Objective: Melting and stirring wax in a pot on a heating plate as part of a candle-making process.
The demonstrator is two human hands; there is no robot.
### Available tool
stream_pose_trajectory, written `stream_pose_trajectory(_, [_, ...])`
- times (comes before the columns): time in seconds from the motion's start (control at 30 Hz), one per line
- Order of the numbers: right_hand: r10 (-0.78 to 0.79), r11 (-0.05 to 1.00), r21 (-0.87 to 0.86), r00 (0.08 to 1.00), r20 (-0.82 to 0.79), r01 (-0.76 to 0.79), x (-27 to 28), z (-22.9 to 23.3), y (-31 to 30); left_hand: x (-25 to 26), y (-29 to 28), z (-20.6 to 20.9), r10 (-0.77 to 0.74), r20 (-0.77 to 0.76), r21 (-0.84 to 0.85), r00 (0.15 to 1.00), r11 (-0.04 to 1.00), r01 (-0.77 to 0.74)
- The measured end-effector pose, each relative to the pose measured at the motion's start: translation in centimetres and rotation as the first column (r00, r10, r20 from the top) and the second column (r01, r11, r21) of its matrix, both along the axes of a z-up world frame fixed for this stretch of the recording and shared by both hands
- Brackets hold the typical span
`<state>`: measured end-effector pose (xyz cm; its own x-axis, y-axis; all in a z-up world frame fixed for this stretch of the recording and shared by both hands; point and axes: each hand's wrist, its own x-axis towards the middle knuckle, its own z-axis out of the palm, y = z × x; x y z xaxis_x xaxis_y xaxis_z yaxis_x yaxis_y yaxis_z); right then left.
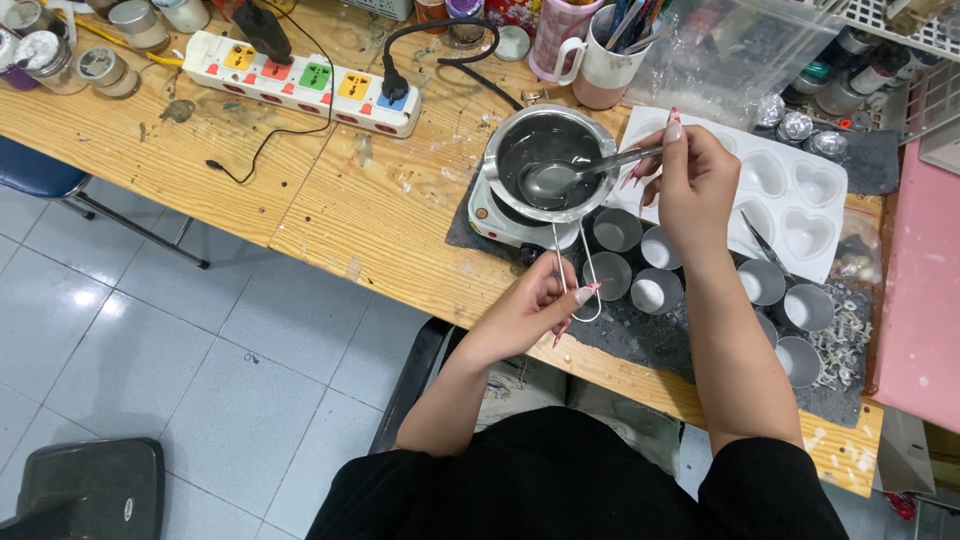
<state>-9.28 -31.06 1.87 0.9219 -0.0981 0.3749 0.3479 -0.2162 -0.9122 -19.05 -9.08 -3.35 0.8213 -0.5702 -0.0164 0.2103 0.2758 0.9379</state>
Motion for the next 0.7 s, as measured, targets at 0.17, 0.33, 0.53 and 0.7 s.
stream_pose_trajectory(0.17, [0.014, 0.999, 0.049, 0.996, 0.086, -0.018, -0.7, 0.6, 0.2, 0.0, -0.1, -0.5, 0.002, 0.002, -0.010, 1.000, 1.000, -0.002])
stream_pose_trajectory(0.33, [-0.001, 0.986, -0.158, 0.957, 0.289, 0.049, -1.9, 1.8, -0.3, 0.1, -0.4, -1.3, 0.005, -0.030, -0.014, 1.000, 1.000, -0.006])
stream_pose_trajectory(0.53, [0.007, 0.923, -0.371, 0.956, 0.294, 0.107, -1.4, 2.2, 0.1, 0.6, -1.1, -2.6, -0.064, -0.043, -0.151, 0.997, 0.987, 0.057])
stream_pose_trajectory(0.7, [0.094, 0.985, -0.147, 0.996, -0.003, -0.094, -0.2, 1.3, -0.5, 1.1, -1.4, -2.7, -0.052, -0.053, -0.092, 0.997, 0.995, 0.047])
